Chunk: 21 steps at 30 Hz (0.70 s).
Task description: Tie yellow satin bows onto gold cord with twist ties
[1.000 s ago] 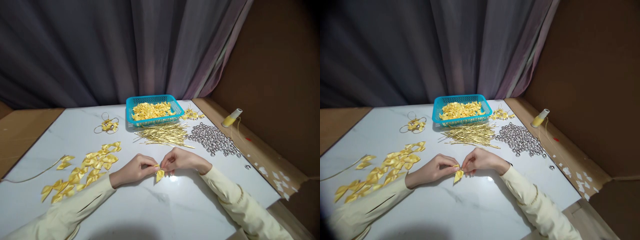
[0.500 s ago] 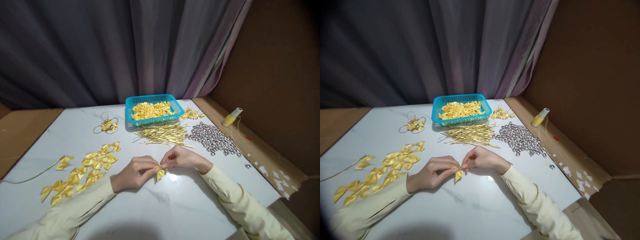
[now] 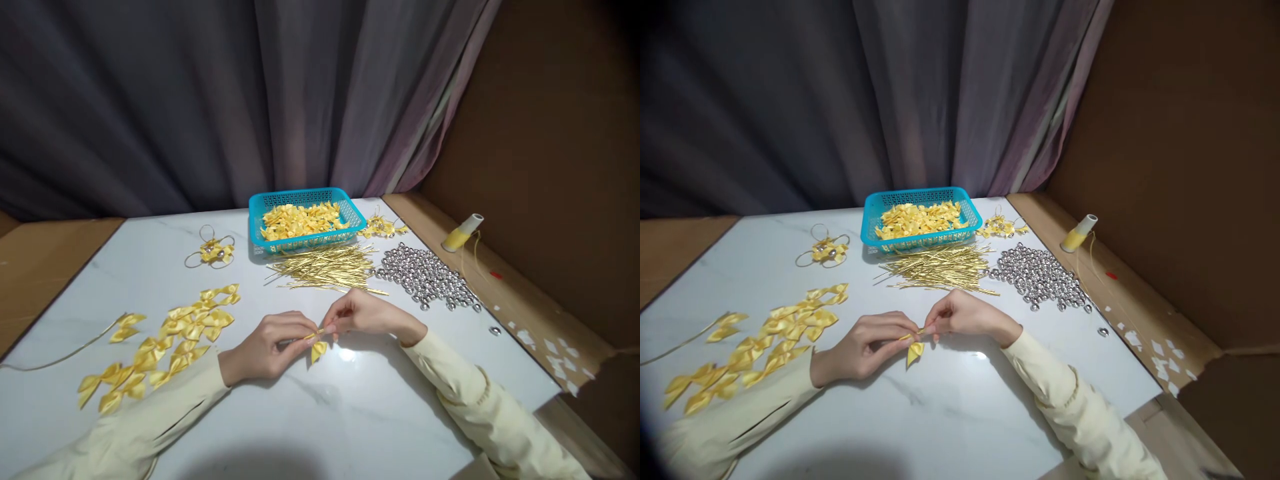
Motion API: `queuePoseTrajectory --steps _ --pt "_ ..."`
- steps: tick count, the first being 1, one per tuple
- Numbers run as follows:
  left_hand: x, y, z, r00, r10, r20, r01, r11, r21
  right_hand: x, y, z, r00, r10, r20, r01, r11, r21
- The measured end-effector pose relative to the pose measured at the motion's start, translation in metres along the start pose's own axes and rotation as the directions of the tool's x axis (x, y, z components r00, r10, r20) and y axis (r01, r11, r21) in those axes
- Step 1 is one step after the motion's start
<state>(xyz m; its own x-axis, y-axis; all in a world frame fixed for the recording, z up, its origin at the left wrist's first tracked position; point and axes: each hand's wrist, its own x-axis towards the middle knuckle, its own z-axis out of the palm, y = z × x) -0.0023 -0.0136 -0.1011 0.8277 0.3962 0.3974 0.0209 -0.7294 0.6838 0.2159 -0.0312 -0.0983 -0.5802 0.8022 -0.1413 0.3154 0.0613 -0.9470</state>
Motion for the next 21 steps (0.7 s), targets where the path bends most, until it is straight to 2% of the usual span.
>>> queuePoseTrajectory --steps 12,21 --pt "0.0012 0.0007 0.0008 0.999 -0.007 0.044 0.006 1.000 0.019 -0.0013 -0.0047 0.0013 0.999 -0.031 0.020 0.033 0.997 -0.071" --pt "0.0023 0.0003 0.0014 1.000 0.003 0.026 -0.004 1.000 0.025 -0.0025 -0.0029 0.0030 0.998 -0.059 0.031 0.062 0.990 -0.123"
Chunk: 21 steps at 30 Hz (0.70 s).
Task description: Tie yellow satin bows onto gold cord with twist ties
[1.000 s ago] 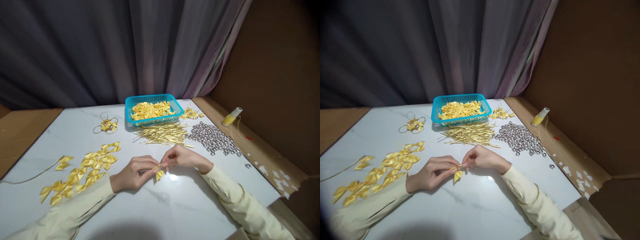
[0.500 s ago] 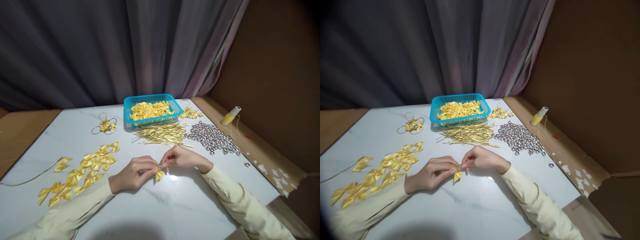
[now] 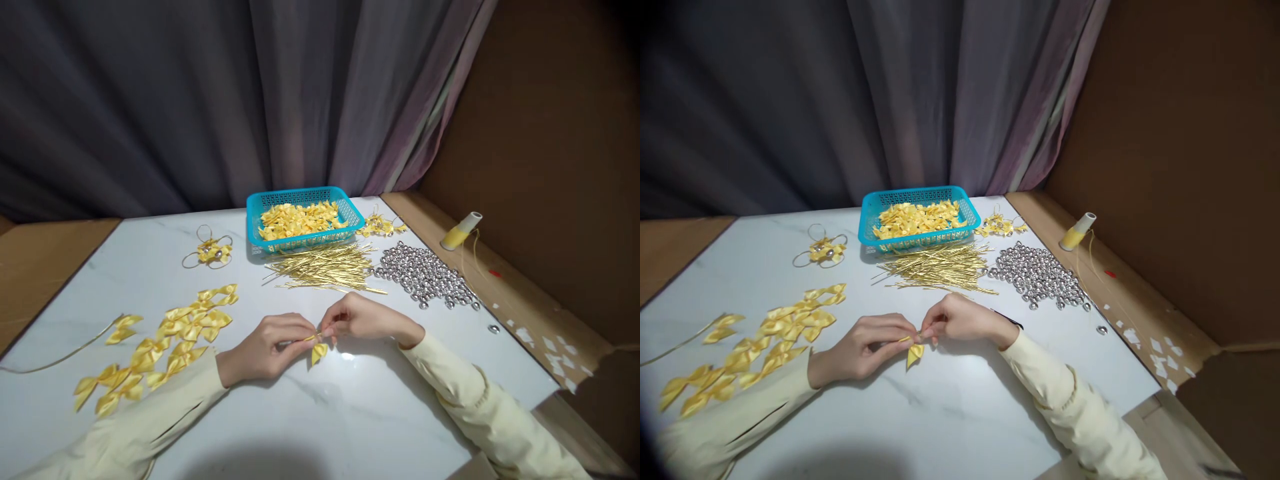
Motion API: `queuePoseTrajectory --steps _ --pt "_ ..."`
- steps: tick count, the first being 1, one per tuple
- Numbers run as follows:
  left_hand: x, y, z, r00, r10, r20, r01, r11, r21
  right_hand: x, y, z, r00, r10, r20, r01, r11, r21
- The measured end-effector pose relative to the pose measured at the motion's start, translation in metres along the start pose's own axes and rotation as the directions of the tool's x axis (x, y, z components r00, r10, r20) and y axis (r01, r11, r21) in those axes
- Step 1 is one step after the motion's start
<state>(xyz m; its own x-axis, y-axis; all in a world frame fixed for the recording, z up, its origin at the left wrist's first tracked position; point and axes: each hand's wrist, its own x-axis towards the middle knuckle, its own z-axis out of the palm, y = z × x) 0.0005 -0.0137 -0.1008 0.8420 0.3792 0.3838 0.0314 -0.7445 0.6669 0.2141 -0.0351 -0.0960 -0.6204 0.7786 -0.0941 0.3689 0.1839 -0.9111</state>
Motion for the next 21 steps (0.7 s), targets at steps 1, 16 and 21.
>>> queuePoseTrajectory --steps 1,16,21 --pt "0.000 0.000 0.000 1.000 -0.008 0.002 0.008 1.000 -0.003 0.000 0.000 0.000 1.000 -0.004 0.000 0.004 1.000 -0.006" --pt "0.004 0.010 -0.007 0.878 -0.475 -0.058 0.420 0.823 -0.382 -0.003 -0.012 0.000 0.944 -0.270 -0.191 0.219 0.943 -0.249" --pt "0.005 0.008 -0.011 0.772 -0.632 -0.062 0.461 0.625 -0.630 -0.004 -0.016 0.008 0.839 -0.473 -0.268 0.306 0.819 -0.485"
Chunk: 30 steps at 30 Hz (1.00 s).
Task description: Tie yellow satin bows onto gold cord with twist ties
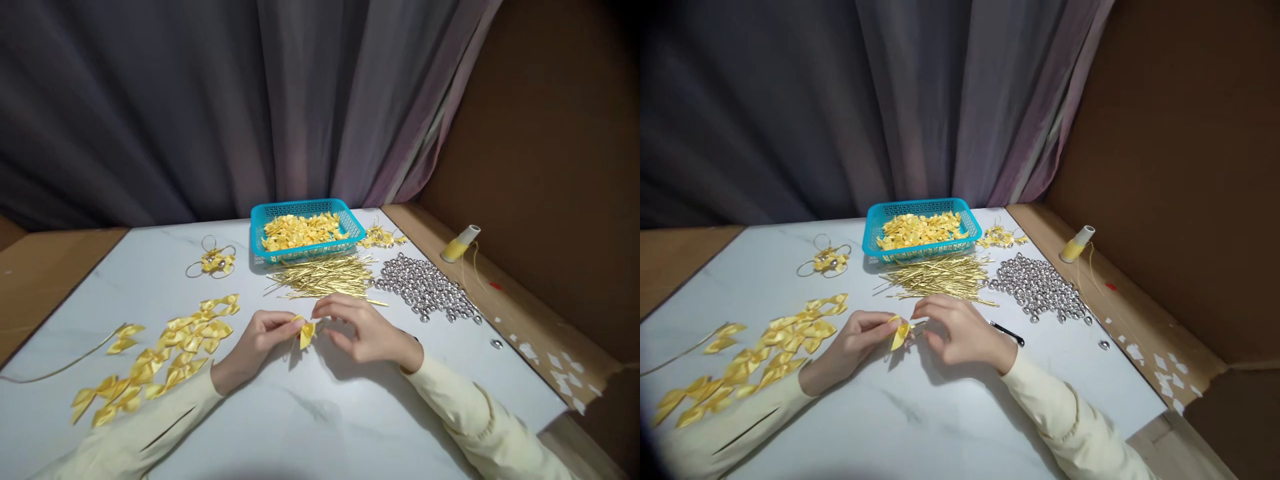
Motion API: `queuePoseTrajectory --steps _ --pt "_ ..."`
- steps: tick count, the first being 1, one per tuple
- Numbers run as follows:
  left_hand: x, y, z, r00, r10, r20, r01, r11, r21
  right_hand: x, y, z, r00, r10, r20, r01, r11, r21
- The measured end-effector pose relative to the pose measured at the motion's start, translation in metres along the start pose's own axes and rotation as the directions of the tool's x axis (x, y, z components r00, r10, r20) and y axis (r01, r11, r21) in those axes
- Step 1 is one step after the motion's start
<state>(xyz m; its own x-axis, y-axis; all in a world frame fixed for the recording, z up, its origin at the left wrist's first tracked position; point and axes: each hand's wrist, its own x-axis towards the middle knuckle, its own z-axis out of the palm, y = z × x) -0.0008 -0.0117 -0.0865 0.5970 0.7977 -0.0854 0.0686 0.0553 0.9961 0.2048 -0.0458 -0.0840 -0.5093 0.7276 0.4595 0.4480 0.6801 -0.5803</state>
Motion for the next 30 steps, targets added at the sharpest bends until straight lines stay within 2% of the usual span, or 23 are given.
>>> queuePoseTrajectory --steps 7,13,23,30 --pt "0.003 -0.002 0.002 0.998 -0.062 0.025 0.067 0.963 -0.261 0.000 0.006 0.013 0.988 -0.118 -0.095 0.094 0.970 -0.226" --pt "0.003 -0.004 0.000 0.996 -0.090 0.027 0.094 0.927 -0.362 -0.001 0.008 0.018 0.981 -0.158 -0.113 0.112 0.936 -0.334" --pt "0.004 -0.003 0.003 0.995 -0.101 0.020 0.101 0.928 -0.359 -0.003 0.009 0.018 0.987 -0.119 -0.110 0.088 0.963 -0.253" --pt "0.003 0.002 0.004 0.996 -0.092 0.003 0.090 0.968 -0.235 -0.005 0.010 0.019 0.994 -0.083 -0.065 0.065 0.967 -0.245"
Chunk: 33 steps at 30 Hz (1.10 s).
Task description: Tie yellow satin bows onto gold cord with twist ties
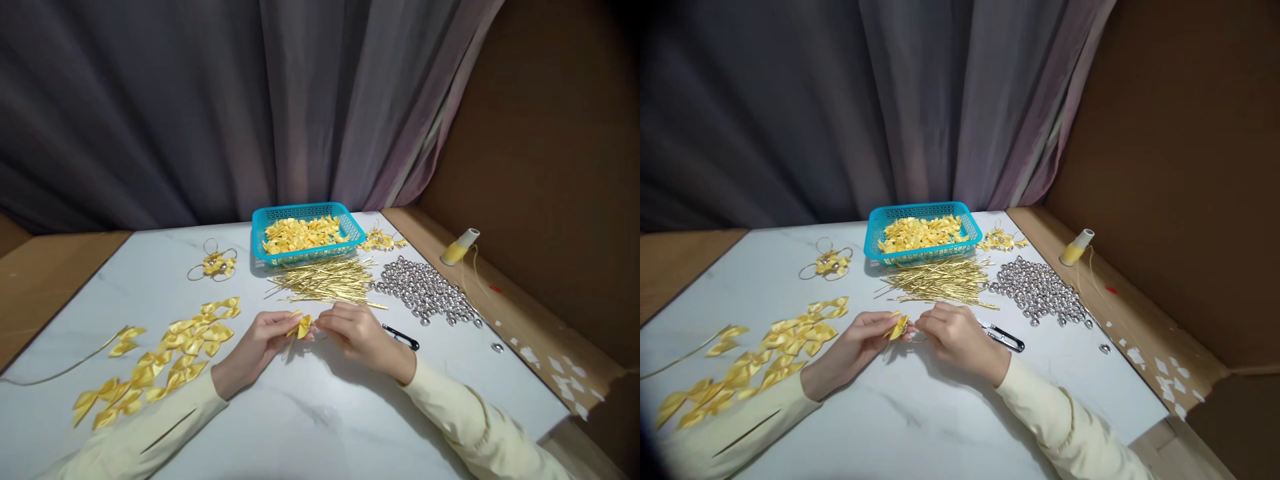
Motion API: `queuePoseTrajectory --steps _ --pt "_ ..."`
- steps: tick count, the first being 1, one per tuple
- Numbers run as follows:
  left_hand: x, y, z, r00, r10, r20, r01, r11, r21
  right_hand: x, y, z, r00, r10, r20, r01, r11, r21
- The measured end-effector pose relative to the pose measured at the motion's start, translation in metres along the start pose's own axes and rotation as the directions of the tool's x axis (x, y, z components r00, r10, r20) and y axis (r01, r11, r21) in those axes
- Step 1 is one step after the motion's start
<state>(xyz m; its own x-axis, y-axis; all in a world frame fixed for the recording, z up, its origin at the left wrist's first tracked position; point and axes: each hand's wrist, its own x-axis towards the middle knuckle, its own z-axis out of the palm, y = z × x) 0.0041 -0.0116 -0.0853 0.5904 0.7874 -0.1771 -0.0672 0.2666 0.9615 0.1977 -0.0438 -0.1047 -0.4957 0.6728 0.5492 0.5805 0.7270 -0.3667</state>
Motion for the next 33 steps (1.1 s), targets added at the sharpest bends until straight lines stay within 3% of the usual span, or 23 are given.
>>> queuePoseTrajectory --steps 5,8,11,17,19,23,26,33 --pt "-0.002 0.006 0.003 0.988 0.085 -0.129 -0.058 0.978 0.200 0.004 0.006 -0.031 0.995 0.064 0.071 -0.065 0.998 0.009" --pt "-0.004 0.011 0.009 0.949 0.257 -0.183 -0.168 0.903 0.396 0.007 0.005 -0.060 0.983 0.140 0.120 -0.162 0.968 0.191" --pt "-0.004 0.018 0.017 0.908 0.384 -0.167 -0.226 0.785 0.577 0.014 -0.003 -0.077 0.956 0.207 0.207 -0.272 0.890 0.366" --pt "0.002 0.039 0.032 0.879 0.431 -0.206 -0.251 0.783 0.569 0.040 -0.023 -0.090 0.885 0.323 0.336 -0.453 0.769 0.451" --pt "0.004 0.046 0.036 0.875 0.425 -0.234 -0.247 0.805 0.539 0.048 -0.025 -0.096 0.890 0.336 0.309 -0.445 0.788 0.425" --pt "0.008 0.058 0.042 0.867 0.436 -0.242 -0.269 0.817 0.510 0.054 -0.023 -0.104 0.955 0.270 0.119 -0.295 0.890 0.349" --pt "0.011 0.062 0.046 0.866 0.442 -0.234 -0.278 0.815 0.508 0.054 -0.023 -0.106 0.970 0.245 0.013 -0.239 0.935 0.261" --pt "0.010 0.064 0.050 0.903 0.403 -0.151 -0.276 0.811 0.516 0.051 -0.020 -0.107 0.970 0.240 0.046 -0.244 0.946 0.213"
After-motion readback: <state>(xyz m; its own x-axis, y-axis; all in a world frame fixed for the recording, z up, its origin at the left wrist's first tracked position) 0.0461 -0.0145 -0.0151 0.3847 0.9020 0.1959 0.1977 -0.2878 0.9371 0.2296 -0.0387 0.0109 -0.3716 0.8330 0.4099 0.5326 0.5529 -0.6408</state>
